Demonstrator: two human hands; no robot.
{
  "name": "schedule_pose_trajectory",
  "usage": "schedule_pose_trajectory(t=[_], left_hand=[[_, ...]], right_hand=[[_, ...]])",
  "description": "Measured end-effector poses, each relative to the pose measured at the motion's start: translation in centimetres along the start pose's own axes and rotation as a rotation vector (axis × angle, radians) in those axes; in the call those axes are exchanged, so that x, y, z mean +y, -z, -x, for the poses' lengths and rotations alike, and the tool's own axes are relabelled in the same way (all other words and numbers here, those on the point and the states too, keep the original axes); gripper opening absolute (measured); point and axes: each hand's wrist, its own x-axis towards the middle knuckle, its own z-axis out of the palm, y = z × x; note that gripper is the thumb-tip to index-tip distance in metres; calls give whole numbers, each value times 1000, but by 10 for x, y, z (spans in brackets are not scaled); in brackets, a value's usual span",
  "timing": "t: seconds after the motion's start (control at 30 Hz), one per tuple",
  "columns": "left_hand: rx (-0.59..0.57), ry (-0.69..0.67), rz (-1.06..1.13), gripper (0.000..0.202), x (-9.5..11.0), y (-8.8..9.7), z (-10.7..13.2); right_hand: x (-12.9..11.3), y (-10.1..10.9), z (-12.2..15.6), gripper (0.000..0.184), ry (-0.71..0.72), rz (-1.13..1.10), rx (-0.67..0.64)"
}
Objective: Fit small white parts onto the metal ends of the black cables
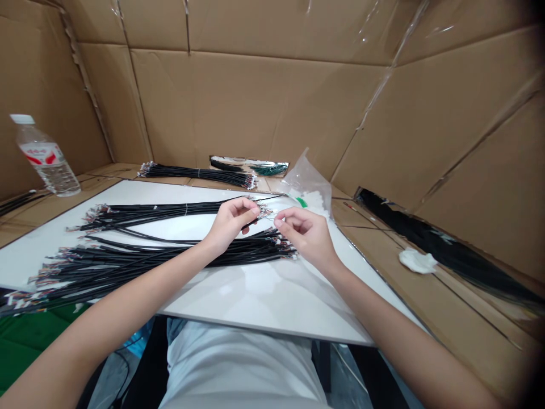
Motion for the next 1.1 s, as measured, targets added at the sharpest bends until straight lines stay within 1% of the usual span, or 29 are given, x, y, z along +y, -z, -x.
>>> schedule_pose_trajectory(t=[0.1,0.23,0.43,0.67,0.73,0.83,1.1], left_hand=[[-20,-6,7,33,1,1,1],[-66,-5,-5,32,2,1,1],[-113,-21,-45,25,0,1,2],[-157,-56,-86,20,0,2,2],[-160,-71,-94,20,0,1,2],[-168,-87,-111,19,2,0,2],[-154,-132,-164,18,3,-2,3]], right_hand=[[1,0,-1,19,-81,-60,-31],[1,0,-2,21,-157,-135,-60],[-5,3,-2,19,-150,-232,-67],[-5,2,-4,31,-167,-233,-116],[-5,2,-5,29,-182,-241,-121],[-6,1,-5,21,-222,-270,-113],[-7,4,-5,26,-216,-280,-121]])
